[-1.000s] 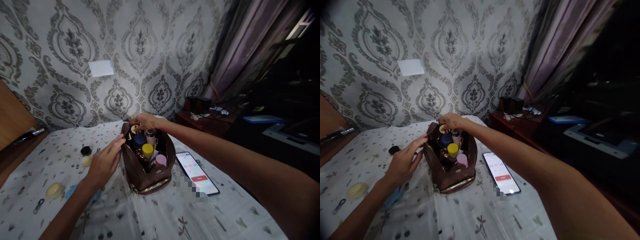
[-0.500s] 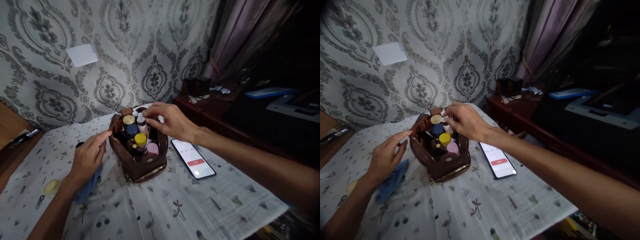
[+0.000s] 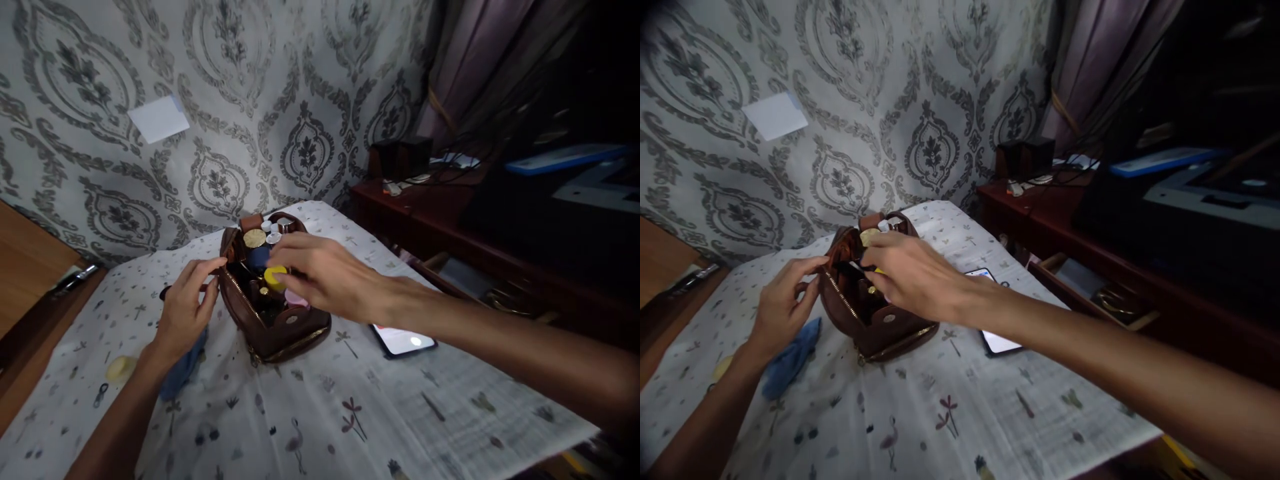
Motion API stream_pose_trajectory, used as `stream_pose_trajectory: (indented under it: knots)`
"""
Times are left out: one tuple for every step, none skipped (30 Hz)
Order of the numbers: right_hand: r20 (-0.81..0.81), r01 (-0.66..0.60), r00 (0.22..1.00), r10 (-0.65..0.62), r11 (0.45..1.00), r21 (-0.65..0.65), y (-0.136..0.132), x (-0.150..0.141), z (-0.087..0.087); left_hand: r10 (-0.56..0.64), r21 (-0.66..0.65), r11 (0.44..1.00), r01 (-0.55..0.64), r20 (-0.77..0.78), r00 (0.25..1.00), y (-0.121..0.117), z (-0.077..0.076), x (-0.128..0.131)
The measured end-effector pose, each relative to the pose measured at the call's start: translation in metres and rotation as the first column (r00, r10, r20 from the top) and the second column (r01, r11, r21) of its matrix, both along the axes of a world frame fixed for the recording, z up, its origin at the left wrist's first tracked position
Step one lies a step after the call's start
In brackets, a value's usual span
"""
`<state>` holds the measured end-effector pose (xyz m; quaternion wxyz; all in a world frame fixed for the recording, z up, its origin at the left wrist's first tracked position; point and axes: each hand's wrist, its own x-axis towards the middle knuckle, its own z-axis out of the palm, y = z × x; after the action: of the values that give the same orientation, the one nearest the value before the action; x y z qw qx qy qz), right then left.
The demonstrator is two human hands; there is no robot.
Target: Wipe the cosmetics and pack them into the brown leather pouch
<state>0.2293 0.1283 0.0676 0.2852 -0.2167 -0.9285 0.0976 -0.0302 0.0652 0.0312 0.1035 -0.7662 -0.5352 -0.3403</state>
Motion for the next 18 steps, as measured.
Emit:
stream_pose_trajectory:
  knots:
    - [0.068,-0.009,0.998,0.01,1.0,-0.009,0.004,-0.013,0.005,0.005,-0.012,1.0,-0.005,0.02,1.0,-0.001,-0.001,0.0]
    - [0.117,-0.021,0.993,0.022,1.0,-0.013,0.008,-0.026,0.01,0.01,-0.022,1.0,-0.009,0.041,0.999,-0.001,-0.002,0.0]
    - [0.177,-0.032,0.984,0.036,0.999,-0.026,0.012,-0.039,0.013,0.015,-0.03,0.999,-0.013,0.062,0.998,-0.002,-0.003,0.0]
    - [0.253,-0.041,0.966,0.051,0.998,-0.044,0.016,-0.051,0.015,0.019,-0.039,0.999,-0.016,0.081,0.997,-0.004,-0.004,0.0]
    - [0.303,-0.056,0.95,0.072,0.997,-0.062,0.02,-0.063,0.016,0.022,-0.048,0.999,-0.018,0.097,0.995,-0.005,-0.005,0.0]
    - [0.339,-0.057,0.937,0.08,0.995,-0.076,0.023,-0.073,0.017,0.025,-0.055,0.998,-0.019,0.111,0.994,-0.005,-0.005,0.0]
    - [0.367,-0.046,0.927,0.076,0.995,-0.089,0.026,-0.082,0.016,0.027,-0.061,0.998,-0.019,0.123,0.992,-0.006,-0.005,0.0]
    - [0.394,-0.029,0.917,0.066,0.995,-0.098,0.03,-0.089,0.016,0.026,-0.063,0.998,-0.018,0.131,0.991,-0.006,-0.005,0.0]
    - [0.417,-0.008,0.907,0.05,0.995,-0.101,0.033,-0.094,0.016,0.023,-0.065,0.998,-0.015,0.136,0.99,-0.006,-0.005,0.0]
    - [0.437,0.015,0.899,0.03,0.995,-0.1,0.037,-0.098,0.016,0.021,-0.064,0.998,-0.012,0.14,0.99,-0.007,-0.005,0.001]
    - [0.453,0.035,0.891,0.012,0.995,-0.095,0.04,-0.1,0.016,0.02,-0.063,0.998,-0.011,0.144,0.989,-0.007,-0.005,0.001]
    - [0.462,0.053,0.887,-0.006,0.995,-0.087,0.043,-0.1,0.018,0.02,-0.066,0.998,-0.011,0.149,0.989,-0.007,-0.005,0.001]
    - [0.463,0.069,0.886,-0.026,0.995,-0.076,0.046,-0.099,0.019,0.02,-0.073,0.997,-0.009,0.156,0.988,-0.007,-0.004,0.0]
    - [0.463,0.083,0.885,-0.044,0.994,-0.065,0.048,-0.097,0.021,0.019,-0.082,0.997,-0.006,0.166,0.986,-0.008,-0.004,0.0]
    - [0.469,0.092,0.882,-0.056,0.994,-0.054,0.049,-0.094,0.022,0.017,-0.094,0.996,-0.001,0.177,0.984,-0.008,-0.004,-0.001]
    - [0.479,0.097,0.875,-0.064,0.994,-0.044,0.05,-0.091,0.024,0.012,-0.104,0.995,0.007,0.186,0.982,-0.008,-0.004,-0.001]
    - [0.49,0.094,0.869,-0.066,0.995,-0.034,0.051,-0.088,0.025,0.006,-0.115,0.993,0.017,0.192,0.981,-0.008,-0.005,-0.002]
    - [0.501,0.089,0.863,-0.064,0.996,-0.025,0.051,-0.085,0.026,0.0,-0.122,0.992,0.025,0.197,0.98,-0.008,-0.007,-0.003]
